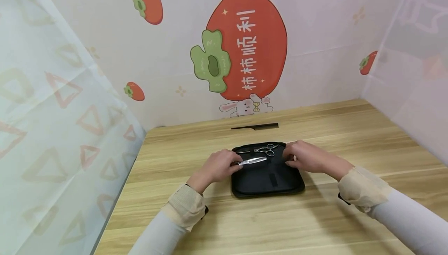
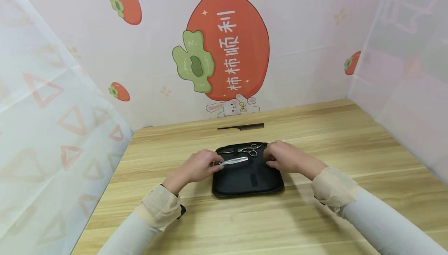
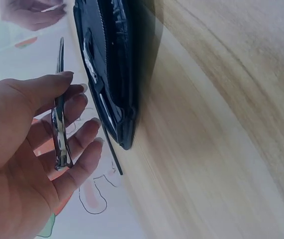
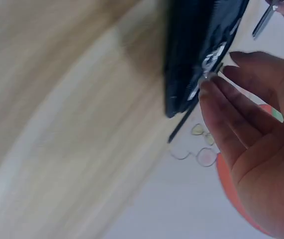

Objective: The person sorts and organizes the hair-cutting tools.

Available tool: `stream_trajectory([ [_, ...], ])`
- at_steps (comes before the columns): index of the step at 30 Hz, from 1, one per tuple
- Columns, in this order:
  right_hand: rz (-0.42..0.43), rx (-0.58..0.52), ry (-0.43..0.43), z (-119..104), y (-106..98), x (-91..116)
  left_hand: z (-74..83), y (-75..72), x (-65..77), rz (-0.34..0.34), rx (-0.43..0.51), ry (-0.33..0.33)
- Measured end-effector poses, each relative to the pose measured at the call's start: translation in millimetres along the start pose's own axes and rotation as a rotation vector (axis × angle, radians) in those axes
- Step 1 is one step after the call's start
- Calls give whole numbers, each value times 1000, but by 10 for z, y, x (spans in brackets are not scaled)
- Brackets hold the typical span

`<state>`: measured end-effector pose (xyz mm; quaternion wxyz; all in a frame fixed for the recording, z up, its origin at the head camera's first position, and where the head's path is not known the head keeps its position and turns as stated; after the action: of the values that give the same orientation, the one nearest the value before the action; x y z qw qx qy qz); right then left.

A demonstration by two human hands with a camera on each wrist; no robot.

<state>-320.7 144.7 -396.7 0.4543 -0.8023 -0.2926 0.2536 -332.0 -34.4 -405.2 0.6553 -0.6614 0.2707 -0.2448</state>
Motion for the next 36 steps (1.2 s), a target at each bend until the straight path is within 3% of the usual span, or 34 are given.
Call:
stream_trajectory([
  [8,-115,23,133,217,198,159,-68,83,-20,-39,-22,-40],
  [17,-243,-36,137,267,373,261,-85,197,-85,-77,-34,-37],
  [28,-230,-111,107,250,367,251,-88,272,-195,-146,-18,-34],
  [36,-243,-100,123,306,406,248,-86,369,-260,-181,42,-44],
])
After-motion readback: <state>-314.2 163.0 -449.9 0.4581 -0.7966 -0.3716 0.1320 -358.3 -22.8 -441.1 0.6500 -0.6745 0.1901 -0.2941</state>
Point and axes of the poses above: each hand's wrist, its own x-axis away from the middle knuckle, its own y-axis out of the palm, z = x × y, the point moved 9 cm from there along -x, towards the middle knuckle, and after that the axes turned 12 degrees about -x, right-handed, at the moved point
